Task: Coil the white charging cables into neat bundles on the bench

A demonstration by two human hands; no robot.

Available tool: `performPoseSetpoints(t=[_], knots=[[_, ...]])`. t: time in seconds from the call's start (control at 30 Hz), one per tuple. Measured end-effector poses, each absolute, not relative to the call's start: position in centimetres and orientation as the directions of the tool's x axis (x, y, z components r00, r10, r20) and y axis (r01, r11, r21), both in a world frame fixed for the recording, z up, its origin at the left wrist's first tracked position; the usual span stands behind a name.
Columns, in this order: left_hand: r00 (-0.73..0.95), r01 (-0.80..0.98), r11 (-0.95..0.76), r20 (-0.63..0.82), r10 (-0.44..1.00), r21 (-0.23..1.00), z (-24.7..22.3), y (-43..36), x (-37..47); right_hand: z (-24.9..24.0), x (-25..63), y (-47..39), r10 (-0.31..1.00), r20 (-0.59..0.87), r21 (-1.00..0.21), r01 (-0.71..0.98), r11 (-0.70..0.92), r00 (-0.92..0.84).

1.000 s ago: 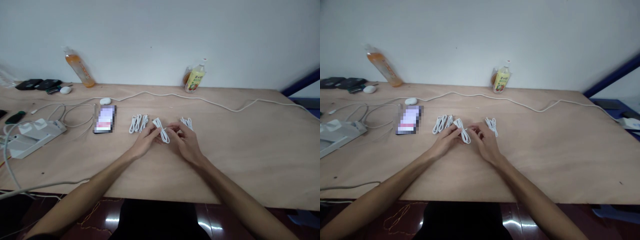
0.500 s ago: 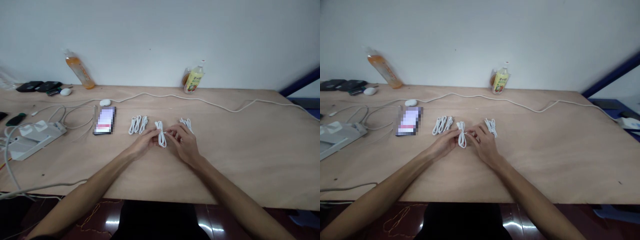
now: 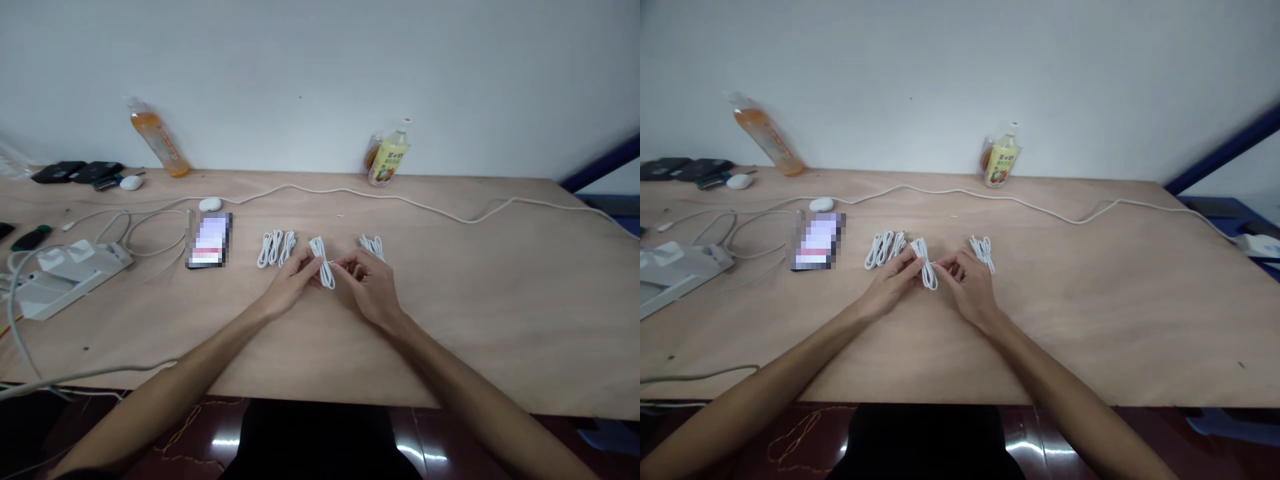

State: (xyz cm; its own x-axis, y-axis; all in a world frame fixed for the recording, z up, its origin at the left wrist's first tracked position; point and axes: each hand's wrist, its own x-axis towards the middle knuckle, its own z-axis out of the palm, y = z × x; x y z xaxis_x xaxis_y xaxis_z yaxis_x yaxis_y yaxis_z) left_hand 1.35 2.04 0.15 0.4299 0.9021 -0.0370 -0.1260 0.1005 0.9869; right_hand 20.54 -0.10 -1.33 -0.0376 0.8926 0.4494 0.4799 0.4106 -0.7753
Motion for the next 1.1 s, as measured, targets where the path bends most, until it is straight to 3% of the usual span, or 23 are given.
performPoseSetpoints(t=[0.13,0.27,0.33,0.53,0.63,0.77,0.87,1.0,1.1], knots=[[0.381,0.066,-0.120,0.086,0.921,0.991,0.4,1.7,1.2,-1.6,20.5,-0.2,0.797,0.597,-0.616,0.585,0.527,-0.090],[0.387,0.088,-0.123,0.080,0.918,0.988,0.6,1.7,1.2,-1.7,20.5,0.0,0.608,0.759,-0.309,0.694,0.650,-0.232],[0.403,0.043,-0.085,0.061,0.913,0.995,0.6,1.8,1.2,-1.5,20.5,0.0,0.544,0.793,-0.211,0.715,0.666,-0.273],[0.446,-0.171,0.197,-0.103,0.889,0.965,0.2,2.3,1.6,-1.4,20.8,0.1,0.508,0.807,-0.166,0.711,0.684,-0.301],[0.453,-0.193,0.250,-0.140,0.880,0.949,0.0,2.3,1.6,-1.7,20.9,0.1,0.523,0.790,-0.173,0.703,0.690,-0.319],[0.448,-0.098,0.148,-0.088,0.890,0.984,0.4,2.3,1.4,-1.9,20.9,0.1,0.609,0.738,-0.270,0.701,0.660,-0.289],[0.464,0.040,-0.035,0.013,0.886,0.999,0.9,2.3,1.0,-1.7,20.8,0.0,0.736,0.635,-0.486,0.619,0.617,-0.235],[0.465,0.173,-0.197,0.096,0.880,0.965,0.8,2.3,0.7,-1.0,21.0,0.1,0.906,0.382,-0.806,0.412,0.424,-0.184],[0.499,0.188,-0.249,0.126,0.857,0.950,0.9,2.2,0.6,-0.3,21.5,0.3,0.971,0.143,-0.951,0.244,0.188,-0.193]])
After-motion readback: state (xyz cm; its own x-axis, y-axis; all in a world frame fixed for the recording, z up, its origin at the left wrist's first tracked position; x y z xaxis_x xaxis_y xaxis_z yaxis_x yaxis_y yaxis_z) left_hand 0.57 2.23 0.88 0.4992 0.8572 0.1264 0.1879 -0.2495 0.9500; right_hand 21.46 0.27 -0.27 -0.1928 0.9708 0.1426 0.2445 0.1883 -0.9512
